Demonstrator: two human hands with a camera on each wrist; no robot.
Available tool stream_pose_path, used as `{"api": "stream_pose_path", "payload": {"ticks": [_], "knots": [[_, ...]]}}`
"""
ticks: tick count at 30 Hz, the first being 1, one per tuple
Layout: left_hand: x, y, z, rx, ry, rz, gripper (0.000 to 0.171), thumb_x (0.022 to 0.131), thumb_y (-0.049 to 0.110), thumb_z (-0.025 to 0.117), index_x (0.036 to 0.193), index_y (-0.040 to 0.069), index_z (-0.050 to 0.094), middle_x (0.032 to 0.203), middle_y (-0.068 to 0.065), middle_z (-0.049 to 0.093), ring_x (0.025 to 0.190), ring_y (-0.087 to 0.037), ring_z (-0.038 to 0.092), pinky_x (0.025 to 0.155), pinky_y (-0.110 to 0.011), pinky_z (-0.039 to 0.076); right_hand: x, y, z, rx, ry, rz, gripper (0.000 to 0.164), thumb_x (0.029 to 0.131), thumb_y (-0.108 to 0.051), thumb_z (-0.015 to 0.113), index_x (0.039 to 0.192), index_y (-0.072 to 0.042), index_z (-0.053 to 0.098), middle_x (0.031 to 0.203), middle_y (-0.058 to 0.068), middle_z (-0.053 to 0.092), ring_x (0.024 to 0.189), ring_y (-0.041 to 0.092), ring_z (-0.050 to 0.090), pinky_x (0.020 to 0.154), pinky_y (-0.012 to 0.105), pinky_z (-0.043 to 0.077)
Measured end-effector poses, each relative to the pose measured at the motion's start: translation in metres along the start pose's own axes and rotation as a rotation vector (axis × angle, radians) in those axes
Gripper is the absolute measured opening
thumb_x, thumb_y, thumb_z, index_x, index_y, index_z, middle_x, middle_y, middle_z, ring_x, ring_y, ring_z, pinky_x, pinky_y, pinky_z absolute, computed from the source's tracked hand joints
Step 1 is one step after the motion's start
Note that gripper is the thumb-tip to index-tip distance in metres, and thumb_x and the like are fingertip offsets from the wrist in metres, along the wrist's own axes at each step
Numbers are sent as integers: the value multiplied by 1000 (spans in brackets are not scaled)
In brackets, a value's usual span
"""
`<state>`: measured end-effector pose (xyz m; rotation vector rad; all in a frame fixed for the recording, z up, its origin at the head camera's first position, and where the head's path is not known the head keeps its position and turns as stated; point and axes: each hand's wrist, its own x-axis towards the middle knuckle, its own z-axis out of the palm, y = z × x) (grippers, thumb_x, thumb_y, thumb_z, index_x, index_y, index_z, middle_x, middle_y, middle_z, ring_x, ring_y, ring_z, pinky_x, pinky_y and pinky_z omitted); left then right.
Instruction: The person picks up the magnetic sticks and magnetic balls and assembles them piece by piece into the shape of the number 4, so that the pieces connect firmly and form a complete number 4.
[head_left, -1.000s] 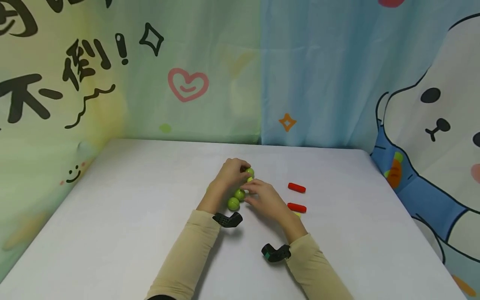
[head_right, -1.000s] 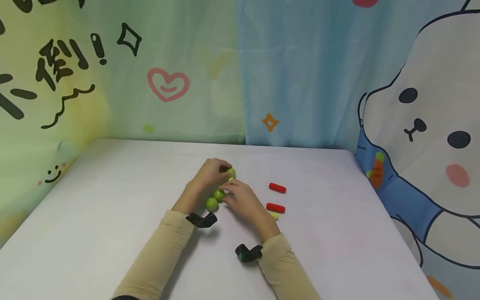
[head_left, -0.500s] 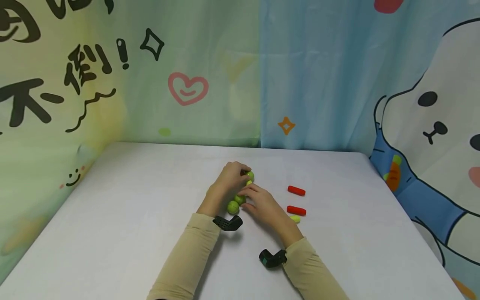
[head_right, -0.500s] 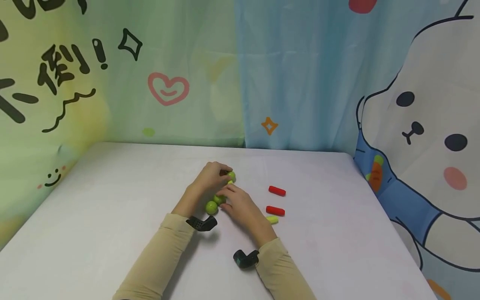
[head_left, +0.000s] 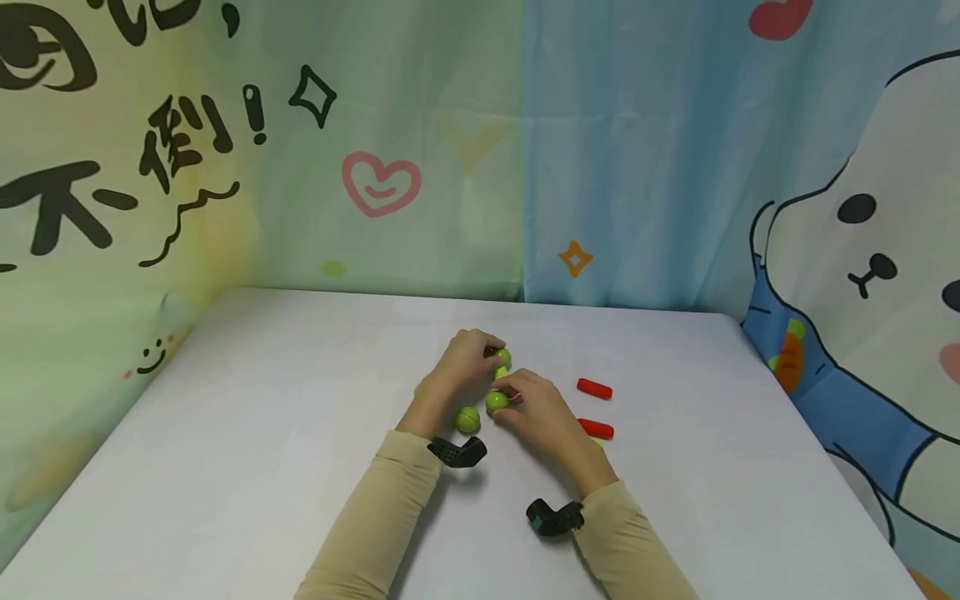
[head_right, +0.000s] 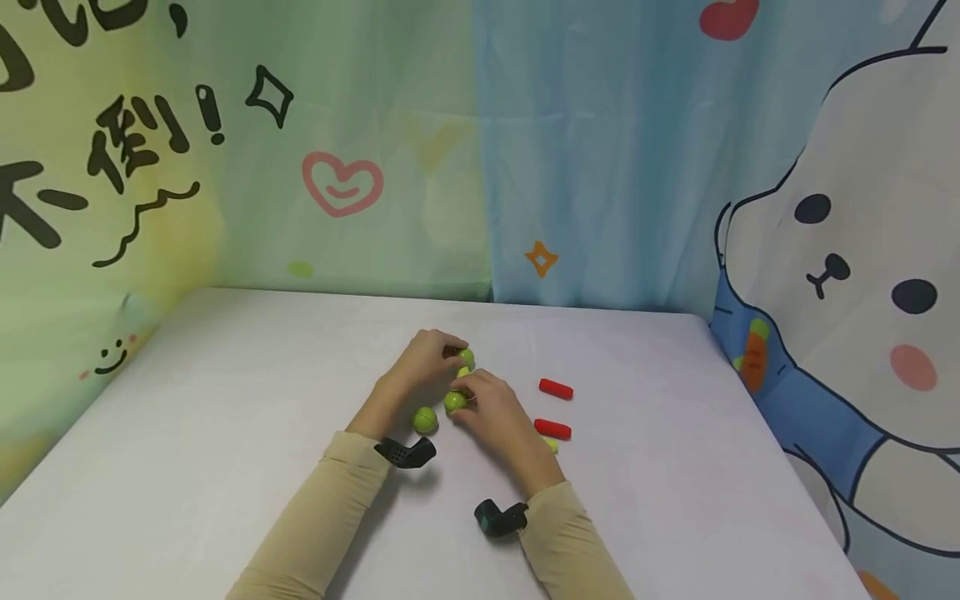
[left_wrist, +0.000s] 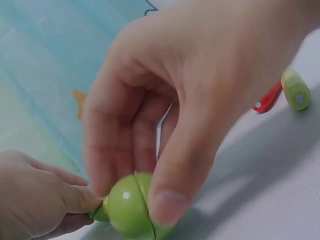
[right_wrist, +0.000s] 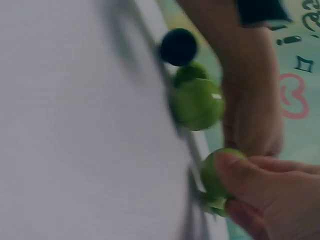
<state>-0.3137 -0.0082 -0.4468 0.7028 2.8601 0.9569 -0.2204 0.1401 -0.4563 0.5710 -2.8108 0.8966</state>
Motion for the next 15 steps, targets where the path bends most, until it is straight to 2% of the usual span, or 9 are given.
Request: {"api": "stream_pose_path", "payload": {"ticks": [8, 12, 15], "knots": [[0, 0, 3, 19, 15, 0, 31, 88, 20, 68, 117, 9, 68, 114, -6, 69, 106, -19, 64, 91, -33, 49, 1, -1, -14, -28, -111, 141, 31, 72, -19, 83, 100, -12, 70, 94, -2, 62, 86, 11, 61, 80, 29, 52], [2, -1, 3, 22, 19, 4, 31, 88, 19, 68, 117, 9, 68, 114, -6, 69, 108, -20, 63, 93, -34, 49, 2, -3, -12, -26, -84, 150, 29, 71, -18, 84, 96, -12, 71, 91, -1, 63, 83, 11, 62, 78, 29, 53], [3, -1, 3, 18, 16, -19, 32, 87, 19, 68, 117, 9, 68, 115, -6, 69, 111, -21, 62, 95, -34, 48, 2, -5, -11, -15, -56, 142, 28, 71, -17, 84, 96, -10, 71, 88, 0, 63, 82, 13, 61, 76, 29, 53]]}}
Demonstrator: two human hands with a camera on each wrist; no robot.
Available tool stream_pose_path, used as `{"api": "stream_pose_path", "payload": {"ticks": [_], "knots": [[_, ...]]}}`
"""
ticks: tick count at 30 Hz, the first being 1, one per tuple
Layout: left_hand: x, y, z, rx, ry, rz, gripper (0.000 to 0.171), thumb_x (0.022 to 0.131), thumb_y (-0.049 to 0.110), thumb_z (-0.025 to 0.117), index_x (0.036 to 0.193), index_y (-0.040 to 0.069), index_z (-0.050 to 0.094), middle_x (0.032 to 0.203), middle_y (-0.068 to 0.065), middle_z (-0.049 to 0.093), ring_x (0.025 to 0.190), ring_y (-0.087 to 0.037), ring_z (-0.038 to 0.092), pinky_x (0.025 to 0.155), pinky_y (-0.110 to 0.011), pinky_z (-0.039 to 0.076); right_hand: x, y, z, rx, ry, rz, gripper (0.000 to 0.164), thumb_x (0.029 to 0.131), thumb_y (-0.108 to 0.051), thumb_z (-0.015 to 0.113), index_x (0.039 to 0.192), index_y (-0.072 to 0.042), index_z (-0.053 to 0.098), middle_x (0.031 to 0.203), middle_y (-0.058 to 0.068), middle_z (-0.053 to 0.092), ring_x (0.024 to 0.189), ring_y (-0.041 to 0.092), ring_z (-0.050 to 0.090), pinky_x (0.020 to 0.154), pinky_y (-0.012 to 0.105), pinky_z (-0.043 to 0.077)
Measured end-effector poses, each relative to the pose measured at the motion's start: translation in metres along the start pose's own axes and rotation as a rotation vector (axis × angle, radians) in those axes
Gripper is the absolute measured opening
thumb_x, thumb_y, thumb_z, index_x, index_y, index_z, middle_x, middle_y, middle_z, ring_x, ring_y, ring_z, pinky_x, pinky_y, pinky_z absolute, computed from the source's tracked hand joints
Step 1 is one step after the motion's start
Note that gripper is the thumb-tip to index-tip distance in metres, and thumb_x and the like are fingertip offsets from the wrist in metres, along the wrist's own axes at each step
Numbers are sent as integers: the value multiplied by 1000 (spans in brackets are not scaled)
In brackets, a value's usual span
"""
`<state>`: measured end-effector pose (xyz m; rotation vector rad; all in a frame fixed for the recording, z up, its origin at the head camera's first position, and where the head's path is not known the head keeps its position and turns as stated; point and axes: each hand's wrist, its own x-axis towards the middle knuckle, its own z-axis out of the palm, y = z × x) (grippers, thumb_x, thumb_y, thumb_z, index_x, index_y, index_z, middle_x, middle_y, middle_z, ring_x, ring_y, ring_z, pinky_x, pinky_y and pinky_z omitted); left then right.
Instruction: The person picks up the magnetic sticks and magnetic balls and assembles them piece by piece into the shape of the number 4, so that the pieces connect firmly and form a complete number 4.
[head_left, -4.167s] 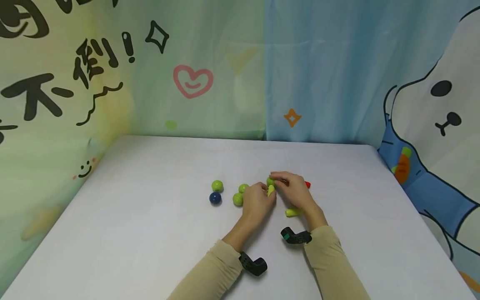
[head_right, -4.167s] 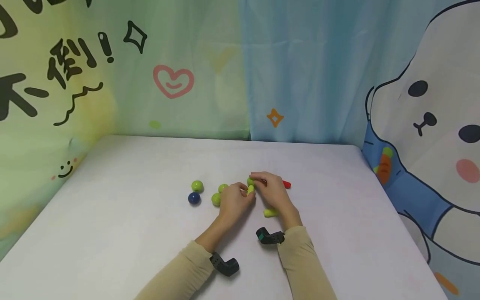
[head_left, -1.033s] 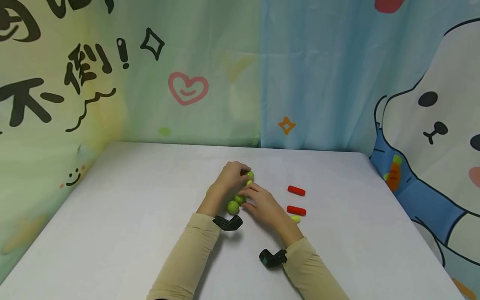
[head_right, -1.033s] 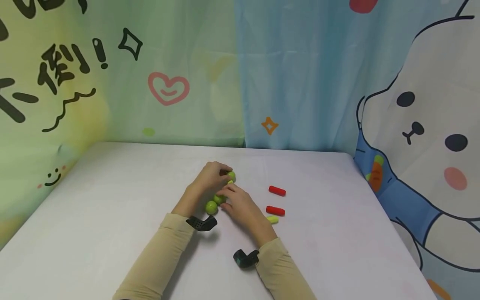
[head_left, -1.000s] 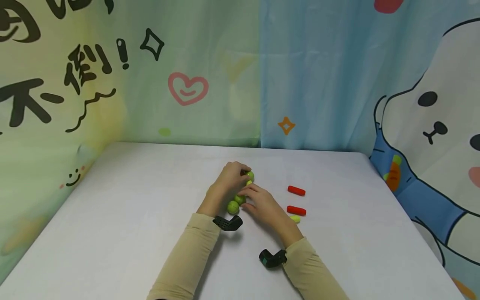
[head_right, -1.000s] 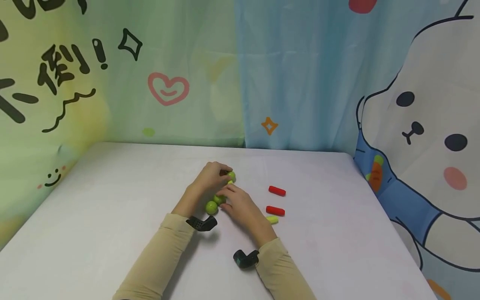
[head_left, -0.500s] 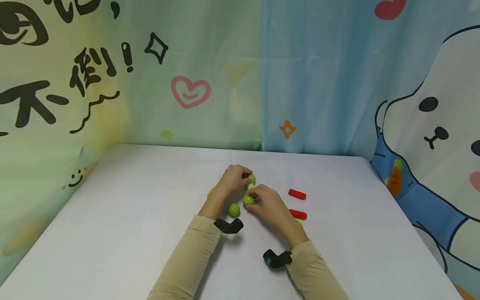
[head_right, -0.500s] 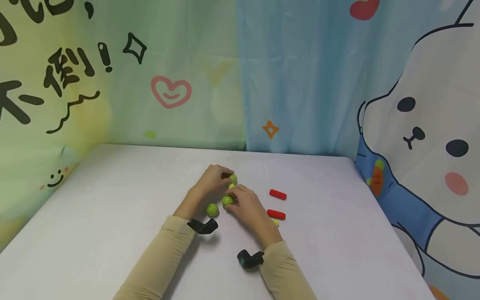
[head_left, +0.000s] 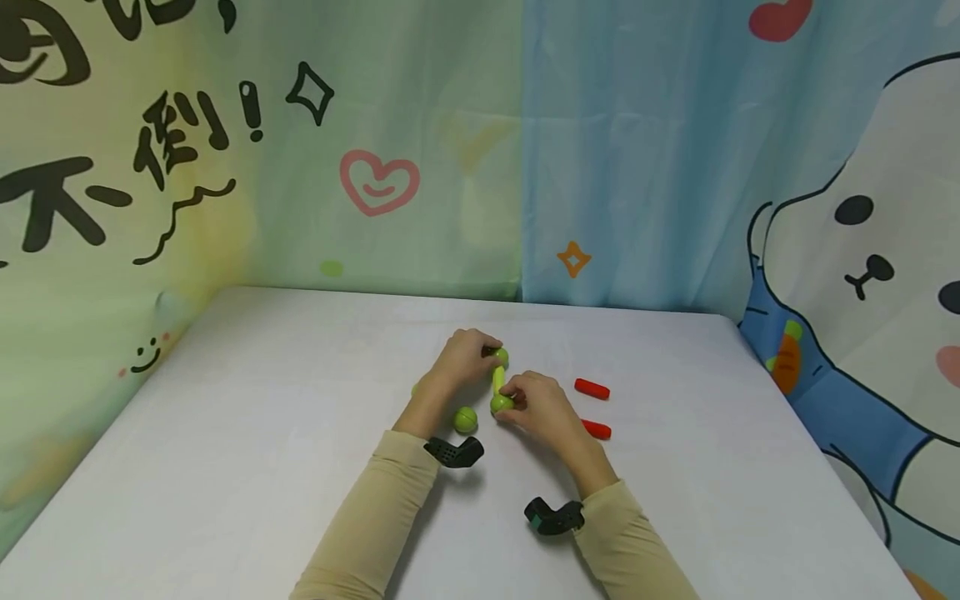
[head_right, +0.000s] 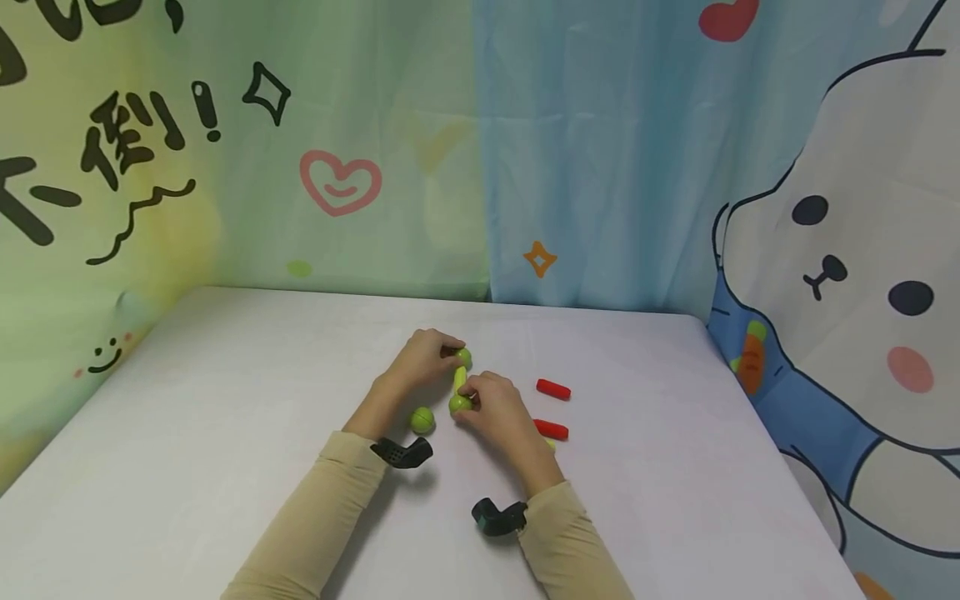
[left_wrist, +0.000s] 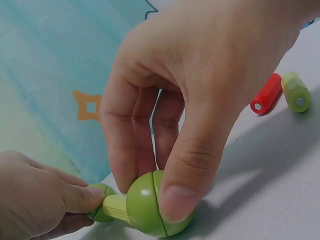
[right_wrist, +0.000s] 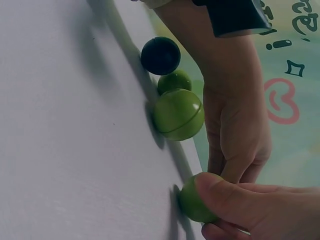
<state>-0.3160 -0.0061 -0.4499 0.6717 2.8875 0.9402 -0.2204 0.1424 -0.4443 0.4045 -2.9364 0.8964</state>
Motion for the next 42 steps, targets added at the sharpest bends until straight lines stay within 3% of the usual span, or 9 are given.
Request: {"api": "stream_pose_path", "payload": {"ticks": [13, 19, 35, 42], "knots": [[1, -5, -3, 13, -5, 10, 31, 87, 18, 69, 116, 8, 69, 113, -7, 69, 109, -21, 63, 94, -35, 48, -1, -3, 4, 27, 16, 63, 38, 73, -19, 83, 105, -11, 67, 93, 2, 65, 82, 14, 63, 75, 28, 54], [0, -7, -4, 1, -3, -1, 31, 87, 18, 69, 115, 6, 69, 113, -9, 69, 108, -22, 63, 93, -35, 49, -1, -2, 5, 49, 24, 94, 34, 73, -19, 83, 103, -10, 67, 93, 2, 64, 83, 13, 63, 74, 28, 54], [1, -9, -12, -31, 7, 2, 31, 88, 20, 68, 117, 6, 68, 115, -9, 68, 110, -23, 62, 93, -35, 49, 1, 1, 9, 47, 62, 79, 37, 75, -18, 82, 107, -9, 66, 97, 3, 64, 84, 14, 64, 76, 28, 55], [-2, -15, -16, -47, 43, -18, 30, 88, 20, 69, 115, 7, 69, 109, -7, 71, 99, -19, 65, 85, -33, 51, 1, 1, 19, 115, 69, 64, 39, 78, -14, 79, 113, -7, 64, 105, 6, 65, 88, 15, 67, 78, 28, 55]]}}
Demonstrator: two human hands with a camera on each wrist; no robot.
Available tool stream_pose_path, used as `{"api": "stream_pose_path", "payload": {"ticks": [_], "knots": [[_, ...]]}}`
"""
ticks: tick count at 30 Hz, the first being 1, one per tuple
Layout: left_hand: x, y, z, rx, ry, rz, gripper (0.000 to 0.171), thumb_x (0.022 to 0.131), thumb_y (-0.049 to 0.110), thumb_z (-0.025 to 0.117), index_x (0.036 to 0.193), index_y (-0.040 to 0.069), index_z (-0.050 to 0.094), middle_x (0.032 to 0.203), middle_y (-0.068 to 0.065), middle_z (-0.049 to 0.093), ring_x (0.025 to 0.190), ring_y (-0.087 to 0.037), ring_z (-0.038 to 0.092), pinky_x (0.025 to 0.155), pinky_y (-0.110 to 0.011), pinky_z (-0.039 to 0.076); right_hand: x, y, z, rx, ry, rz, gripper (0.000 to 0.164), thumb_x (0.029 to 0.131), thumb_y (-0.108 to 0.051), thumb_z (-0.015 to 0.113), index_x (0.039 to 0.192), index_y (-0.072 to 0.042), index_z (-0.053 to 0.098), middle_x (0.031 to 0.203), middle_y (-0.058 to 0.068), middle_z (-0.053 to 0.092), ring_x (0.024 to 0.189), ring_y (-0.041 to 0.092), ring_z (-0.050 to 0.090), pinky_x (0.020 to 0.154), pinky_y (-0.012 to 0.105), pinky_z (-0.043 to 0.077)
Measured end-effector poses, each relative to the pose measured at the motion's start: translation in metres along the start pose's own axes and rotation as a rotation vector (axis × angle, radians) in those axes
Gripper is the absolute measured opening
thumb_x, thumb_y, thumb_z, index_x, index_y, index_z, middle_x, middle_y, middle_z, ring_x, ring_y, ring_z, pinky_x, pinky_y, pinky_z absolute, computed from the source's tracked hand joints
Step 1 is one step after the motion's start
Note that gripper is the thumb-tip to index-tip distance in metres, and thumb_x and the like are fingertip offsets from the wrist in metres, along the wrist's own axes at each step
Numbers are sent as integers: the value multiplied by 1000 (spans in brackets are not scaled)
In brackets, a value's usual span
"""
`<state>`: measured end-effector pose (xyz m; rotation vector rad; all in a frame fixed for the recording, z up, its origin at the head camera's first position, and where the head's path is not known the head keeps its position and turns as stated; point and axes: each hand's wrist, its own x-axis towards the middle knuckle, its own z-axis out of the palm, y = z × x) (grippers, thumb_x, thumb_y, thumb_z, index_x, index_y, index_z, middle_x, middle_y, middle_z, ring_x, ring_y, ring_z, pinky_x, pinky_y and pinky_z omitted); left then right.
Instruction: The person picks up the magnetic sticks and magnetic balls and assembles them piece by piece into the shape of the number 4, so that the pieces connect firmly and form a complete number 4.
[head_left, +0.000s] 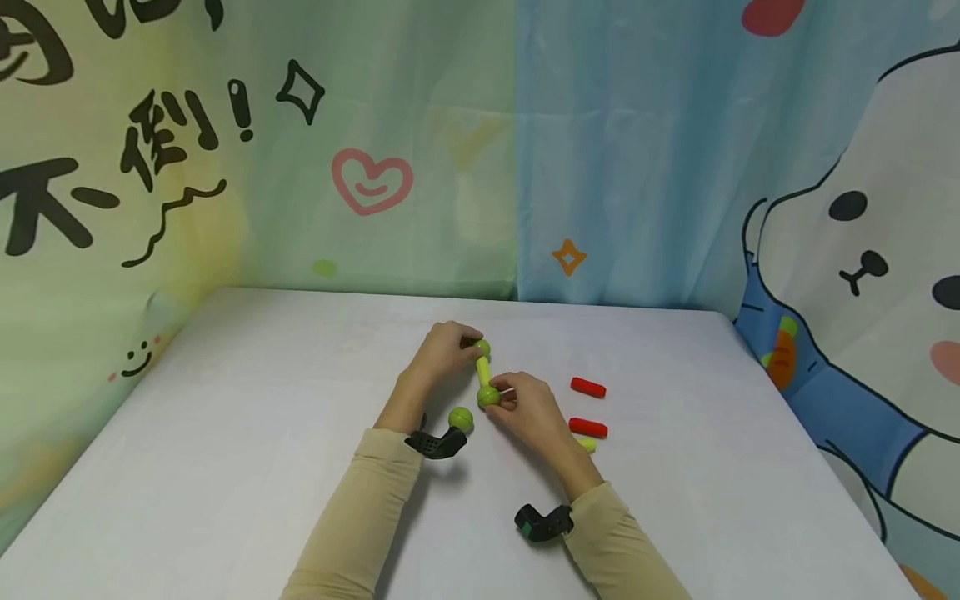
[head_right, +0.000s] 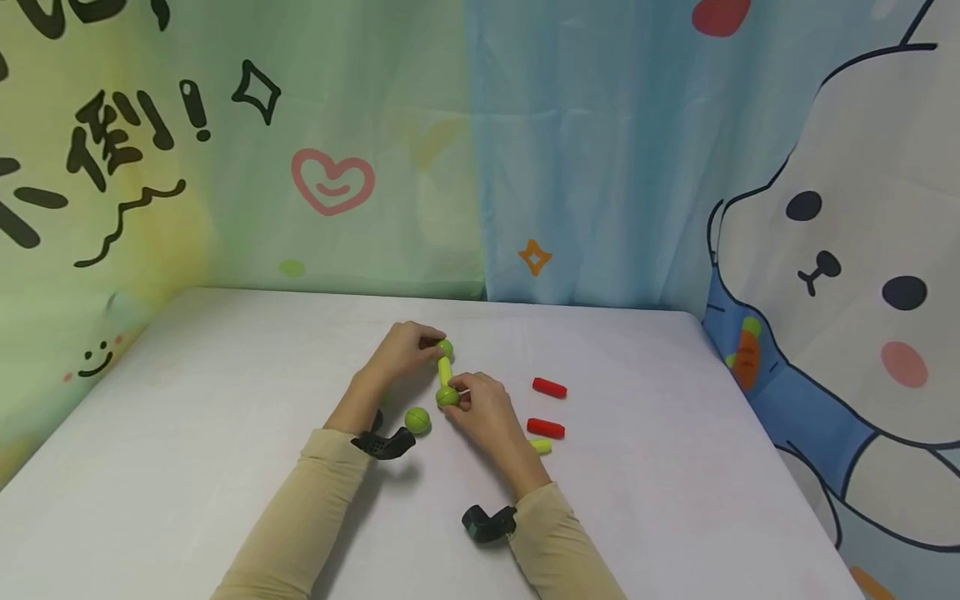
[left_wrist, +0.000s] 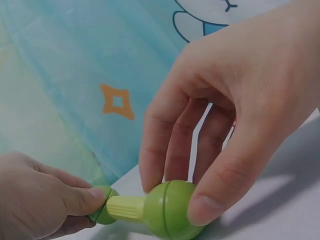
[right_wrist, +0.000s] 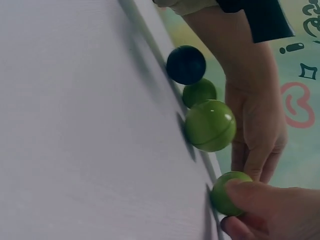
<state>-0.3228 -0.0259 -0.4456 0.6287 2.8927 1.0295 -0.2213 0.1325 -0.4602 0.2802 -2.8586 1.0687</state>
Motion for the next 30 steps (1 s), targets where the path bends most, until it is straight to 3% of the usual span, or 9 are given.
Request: {"api": "stream_pose_path", "payload": {"ticks": [11, 18, 25, 30], "knots": [[-1, -1, -1, -16, -28, -29, 34, 90, 17, 64, 122, 7, 65, 118, -10, 67, 102, -22, 66, 83, -32, 53, 1, 5, 16, 54, 96, -21, 38, 80, -19, 77, 115, -10, 65, 108, 5, 67, 95, 15, 67, 78, 24, 54], [-6, 4, -6, 7, -55, -22, 38, 86, 18, 70, 122, 7, 64, 116, -14, 65, 102, -25, 64, 84, -36, 52, 0, 11, 20, 97, 113, 5, 37, 79, -20, 77, 113, -11, 65, 105, 4, 69, 95, 15, 67, 79, 24, 54], [-25, 4, -22, 63, -159, 9, 20, 85, 20, 71, 103, 11, 72, 99, -5, 70, 93, -19, 62, 81, -32, 50, 2, 13, 22, 161, 72, 0, 38, 81, -15, 76, 117, -10, 64, 108, 5, 66, 99, 15, 66, 81, 23, 53], [-35, 8, -27, 14, -235, 26, 19, 86, 22, 71, 101, 12, 73, 91, 1, 70, 85, -12, 61, 78, -29, 49, 2, 13, 17, 155, 60, 18, 38, 82, -14, 75, 118, -10, 64, 108, 5, 66, 99, 14, 65, 82, 22, 53]]}}
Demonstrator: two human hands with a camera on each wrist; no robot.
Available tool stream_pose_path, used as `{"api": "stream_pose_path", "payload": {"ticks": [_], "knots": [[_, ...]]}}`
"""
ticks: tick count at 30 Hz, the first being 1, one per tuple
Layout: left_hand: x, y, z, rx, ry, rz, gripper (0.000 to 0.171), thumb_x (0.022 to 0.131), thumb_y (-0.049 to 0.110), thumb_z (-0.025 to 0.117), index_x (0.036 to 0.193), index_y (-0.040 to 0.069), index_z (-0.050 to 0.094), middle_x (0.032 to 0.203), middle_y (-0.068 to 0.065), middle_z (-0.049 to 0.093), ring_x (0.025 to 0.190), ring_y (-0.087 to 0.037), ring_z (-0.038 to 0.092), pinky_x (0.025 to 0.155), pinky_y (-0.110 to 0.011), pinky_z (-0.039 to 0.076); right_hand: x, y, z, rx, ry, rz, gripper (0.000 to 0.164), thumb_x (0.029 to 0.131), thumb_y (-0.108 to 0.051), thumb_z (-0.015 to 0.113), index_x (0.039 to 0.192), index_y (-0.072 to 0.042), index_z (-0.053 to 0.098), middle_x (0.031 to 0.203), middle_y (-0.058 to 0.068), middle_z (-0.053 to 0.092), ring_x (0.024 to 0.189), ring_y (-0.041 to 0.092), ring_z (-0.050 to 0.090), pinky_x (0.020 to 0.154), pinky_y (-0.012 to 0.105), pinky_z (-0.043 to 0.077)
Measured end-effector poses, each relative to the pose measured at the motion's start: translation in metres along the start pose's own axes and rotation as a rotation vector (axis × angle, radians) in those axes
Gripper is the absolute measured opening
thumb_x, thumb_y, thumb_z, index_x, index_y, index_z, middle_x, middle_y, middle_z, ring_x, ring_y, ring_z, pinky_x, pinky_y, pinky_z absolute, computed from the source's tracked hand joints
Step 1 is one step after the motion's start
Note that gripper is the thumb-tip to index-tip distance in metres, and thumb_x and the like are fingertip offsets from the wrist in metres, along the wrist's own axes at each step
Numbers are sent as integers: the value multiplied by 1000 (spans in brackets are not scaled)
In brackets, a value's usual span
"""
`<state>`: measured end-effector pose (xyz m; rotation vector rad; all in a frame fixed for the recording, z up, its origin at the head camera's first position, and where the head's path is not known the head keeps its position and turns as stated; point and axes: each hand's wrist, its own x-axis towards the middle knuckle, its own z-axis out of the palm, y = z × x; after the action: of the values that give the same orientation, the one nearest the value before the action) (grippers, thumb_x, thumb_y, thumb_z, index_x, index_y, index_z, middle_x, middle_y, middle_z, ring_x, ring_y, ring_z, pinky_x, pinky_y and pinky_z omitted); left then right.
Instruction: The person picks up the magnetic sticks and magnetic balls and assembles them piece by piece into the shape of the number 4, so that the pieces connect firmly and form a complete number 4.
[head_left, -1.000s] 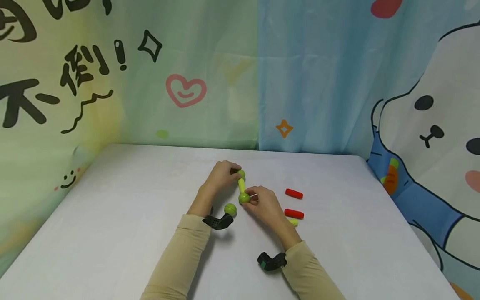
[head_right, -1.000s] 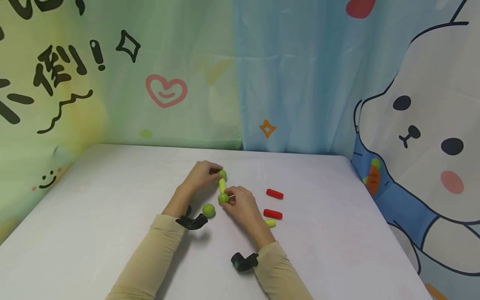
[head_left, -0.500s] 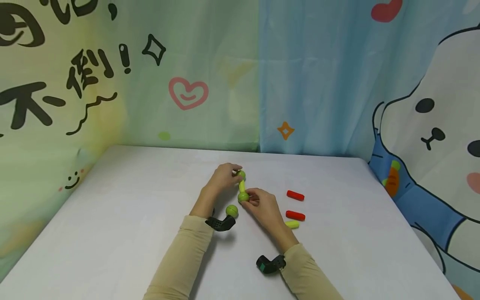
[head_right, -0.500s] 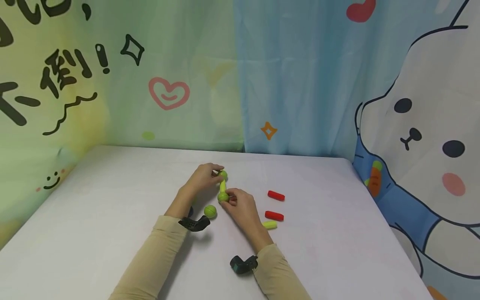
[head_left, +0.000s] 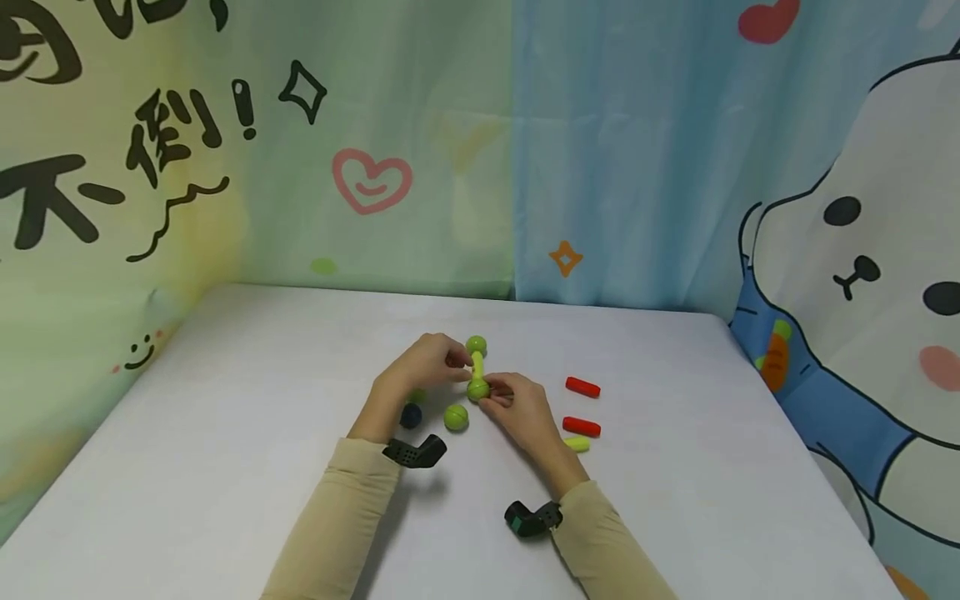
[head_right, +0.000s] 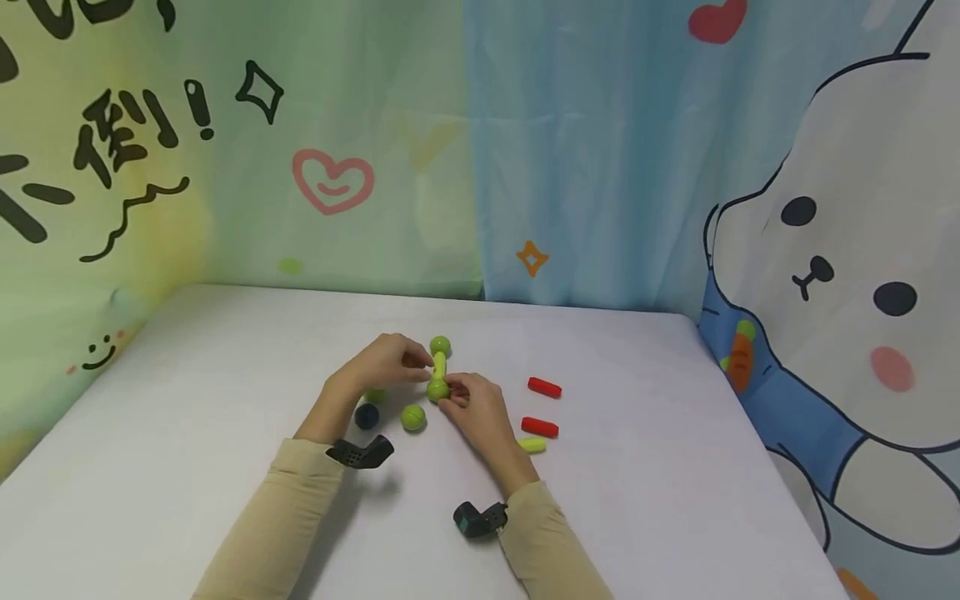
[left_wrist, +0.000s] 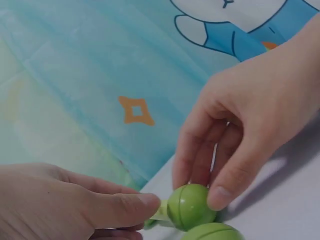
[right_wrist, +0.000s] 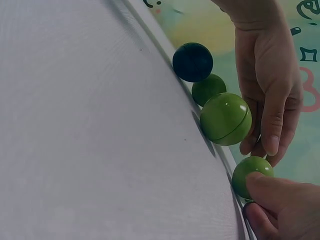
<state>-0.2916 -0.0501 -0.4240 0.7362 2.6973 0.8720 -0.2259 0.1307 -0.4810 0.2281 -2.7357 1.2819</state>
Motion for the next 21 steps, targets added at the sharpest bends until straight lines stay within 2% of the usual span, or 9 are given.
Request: {"api": "stream_pose_path", "payload": {"ticks": [6, 14, 21], "knots": [[-1, 2, 8, 16, -37, 13, 20, 82, 24, 75, 99, 14, 73, 87, 4, 69, 82, -8, 60, 77, -27, 49, 2, 3, 1, 6, 1, 1, 37, 83, -14, 73, 119, -12, 65, 110, 4, 68, 99, 14, 65, 82, 23, 53], [-2, 4, 10, 16, -21, 42, 24, 79, 24, 78, 98, 12, 72, 89, 2, 69, 83, -9, 62, 78, -28, 50, 2, 1, -1, -4, -22, 24, 39, 84, -15, 73, 122, -12, 64, 111, 4, 68, 100, 14, 66, 83, 24, 53], [-3, 3, 11, 10, -4, 18, 24, 77, 26, 80, 96, 14, 71, 89, 2, 71, 84, -9, 65, 79, -29, 51, 3, -2, -11, -49, -83, 26, 46, 85, -15, 71, 129, -14, 60, 115, 5, 67, 104, 16, 65, 86, 28, 52]]}}
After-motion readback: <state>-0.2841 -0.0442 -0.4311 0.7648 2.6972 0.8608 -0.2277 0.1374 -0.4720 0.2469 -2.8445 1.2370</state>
